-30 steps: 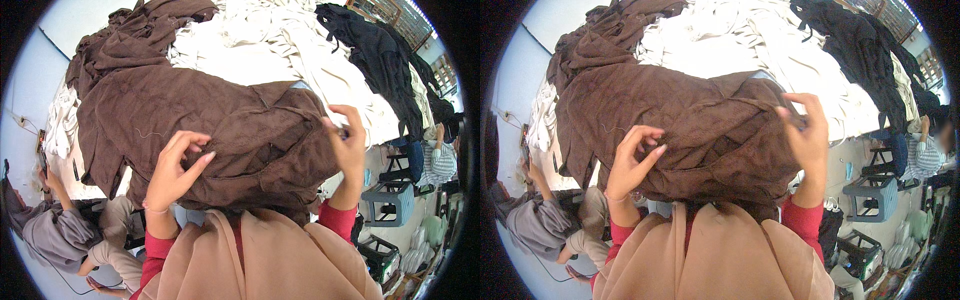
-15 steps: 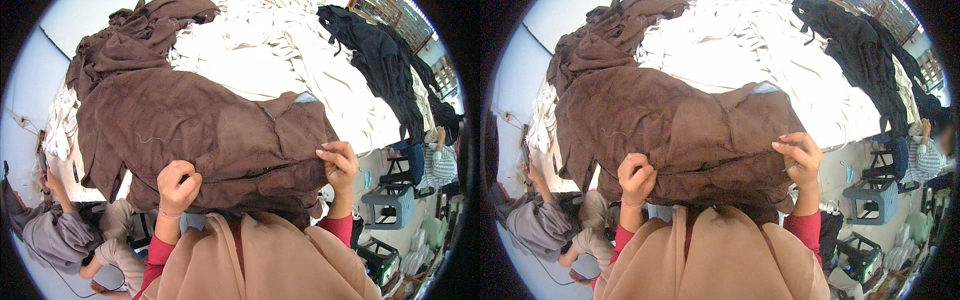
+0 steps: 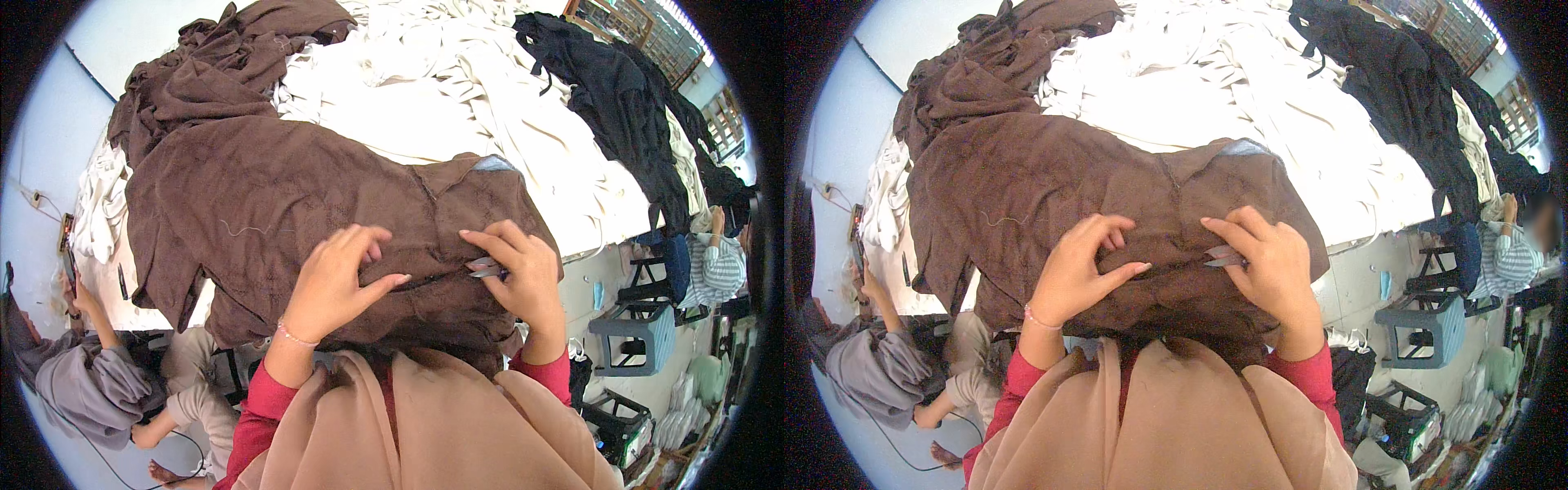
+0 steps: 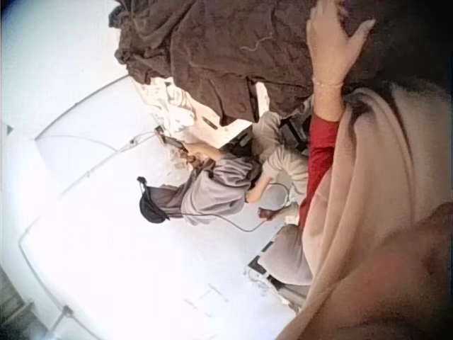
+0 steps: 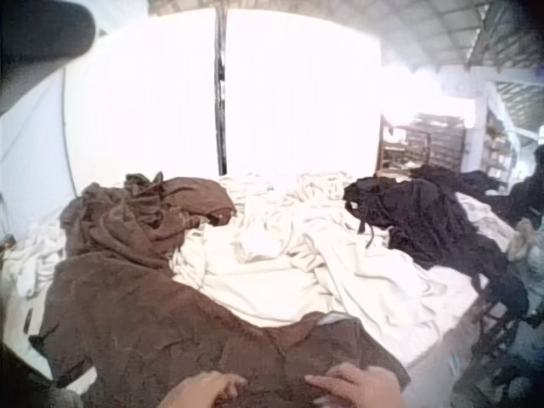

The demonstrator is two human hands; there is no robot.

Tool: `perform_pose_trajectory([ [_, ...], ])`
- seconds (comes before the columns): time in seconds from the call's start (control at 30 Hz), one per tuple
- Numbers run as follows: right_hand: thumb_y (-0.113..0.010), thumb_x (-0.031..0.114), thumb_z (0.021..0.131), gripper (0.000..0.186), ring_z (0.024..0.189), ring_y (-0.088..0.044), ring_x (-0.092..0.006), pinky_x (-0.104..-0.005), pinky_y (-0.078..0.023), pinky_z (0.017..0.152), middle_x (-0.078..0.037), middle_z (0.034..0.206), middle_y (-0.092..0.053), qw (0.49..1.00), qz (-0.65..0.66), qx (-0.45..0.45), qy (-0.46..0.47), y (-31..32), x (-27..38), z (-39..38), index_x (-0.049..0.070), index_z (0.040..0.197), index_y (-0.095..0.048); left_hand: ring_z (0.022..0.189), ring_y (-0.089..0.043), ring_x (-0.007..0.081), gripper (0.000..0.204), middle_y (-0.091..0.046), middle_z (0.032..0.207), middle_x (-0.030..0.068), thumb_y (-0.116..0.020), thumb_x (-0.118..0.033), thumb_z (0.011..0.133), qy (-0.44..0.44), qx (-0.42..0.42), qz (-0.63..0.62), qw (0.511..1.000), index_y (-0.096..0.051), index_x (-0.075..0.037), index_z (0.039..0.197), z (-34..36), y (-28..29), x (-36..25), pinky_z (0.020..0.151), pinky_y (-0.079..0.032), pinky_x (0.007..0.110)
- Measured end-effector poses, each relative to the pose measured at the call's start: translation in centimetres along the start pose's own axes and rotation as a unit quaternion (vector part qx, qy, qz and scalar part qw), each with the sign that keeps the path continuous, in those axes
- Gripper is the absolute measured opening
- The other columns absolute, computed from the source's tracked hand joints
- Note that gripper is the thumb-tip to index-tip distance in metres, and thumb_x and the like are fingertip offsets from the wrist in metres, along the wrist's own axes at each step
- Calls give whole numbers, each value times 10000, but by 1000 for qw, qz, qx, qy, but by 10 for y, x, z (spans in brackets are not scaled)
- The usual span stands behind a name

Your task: The person repeatedly picks at and pulls loose threads from a brown garment laid on a table. They turn the fabric over and continue removing threads from different areas by hand.

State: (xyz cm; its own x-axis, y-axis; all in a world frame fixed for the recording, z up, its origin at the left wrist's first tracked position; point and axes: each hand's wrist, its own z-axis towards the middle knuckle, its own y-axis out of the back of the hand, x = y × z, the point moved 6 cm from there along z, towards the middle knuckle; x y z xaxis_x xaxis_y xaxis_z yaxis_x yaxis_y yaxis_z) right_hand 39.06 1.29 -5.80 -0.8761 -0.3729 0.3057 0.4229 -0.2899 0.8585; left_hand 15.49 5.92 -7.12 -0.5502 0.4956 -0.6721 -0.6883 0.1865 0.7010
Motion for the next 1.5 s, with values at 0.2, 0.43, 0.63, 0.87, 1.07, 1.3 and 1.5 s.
perform_pose_trajectory([
  [0.2, -766, 101, 671, 405, 684, -609, -214, -344, -418, 580, 33, 880, -630, 989, -2, -114, 89, 6, 11, -16, 211, 1061, -774, 696, -624, 223, 162, -627, 815, 28, -769, -34, 759, -256, -173, 49, 950, -722, -108, 895, -23, 15, -17, 600, -464, 342],
  [0.43, -765, 68, 667, 379, 771, -680, -281, -394, -538, 670, -15, 1017, -667, 979, 109, 172, -10, -29, 6, -32, 181, 1028, -788, 810, -629, 245, 198, -614, 856, 34, -792, -25, 691, -90, 94, 17, 991, -781, -117, 866, -40, -4, 18, 694, -489, 369],
  [0.63, -753, 29, 682, 362, 880, -714, -318, -396, -572, 744, -50, 998, -679, 945, 216, 234, -72, -31, 3, -34, 128, 1030, -778, 842, -620, 263, 242, -590, 875, 63, -759, -9, 691, -21, 153, -44, 987, -790, -113, 907, -43, -10, 34, 754, -495, 375],
  [0.87, -761, -9, 782, 216, 823, -687, -223, -331, -528, 740, -108, 892, -682, 965, 223, 30, -132, 12, -35, -30, 28, 994, -747, 843, -624, 267, 226, -587, 869, 64, -754, -14, 682, -24, 150, -47, 987, -788, -116, 881, -41, -12, 35, 770, -498, 381],
  [1.07, -772, 71, 864, 174, 873, -641, -193, -300, -490, 778, -84, 921, -674, 969, 140, -87, -185, 24, -81, -39, 31, 1032, -749, 861, -636, 263, 186, -592, 868, 46, -755, -40, 690, -10, 148, -32, 988, -777, -132, 850, -41, -14, 35, 800, -499, 393],
  [1.3, -734, 179, 925, 440, 946, -638, -155, -328, -516, 885, -87, 1021, -694, 921, 246, -21, -301, -36, -94, -35, -19, 1310, -653, 863, -644, 225, 240, -638, 917, 59, -758, -91, 792, -24, 176, -58, 982, -755, -97, 1031, -36, -10, 22, 783, -502, 364],
  [1.5, -710, 21, 785, 580, 930, -712, -269, -370, -550, 896, -147, 1055, -728, 893, 408, 188, -35, -64, 53, -30, -13, 1356, -617, 959, -613, 132, 449, -703, 1086, 112, -647, -239, 1007, 166, 122, -293, 934, -563, 36, 1351, -32, -23, 22, 851, -505, 318],
])
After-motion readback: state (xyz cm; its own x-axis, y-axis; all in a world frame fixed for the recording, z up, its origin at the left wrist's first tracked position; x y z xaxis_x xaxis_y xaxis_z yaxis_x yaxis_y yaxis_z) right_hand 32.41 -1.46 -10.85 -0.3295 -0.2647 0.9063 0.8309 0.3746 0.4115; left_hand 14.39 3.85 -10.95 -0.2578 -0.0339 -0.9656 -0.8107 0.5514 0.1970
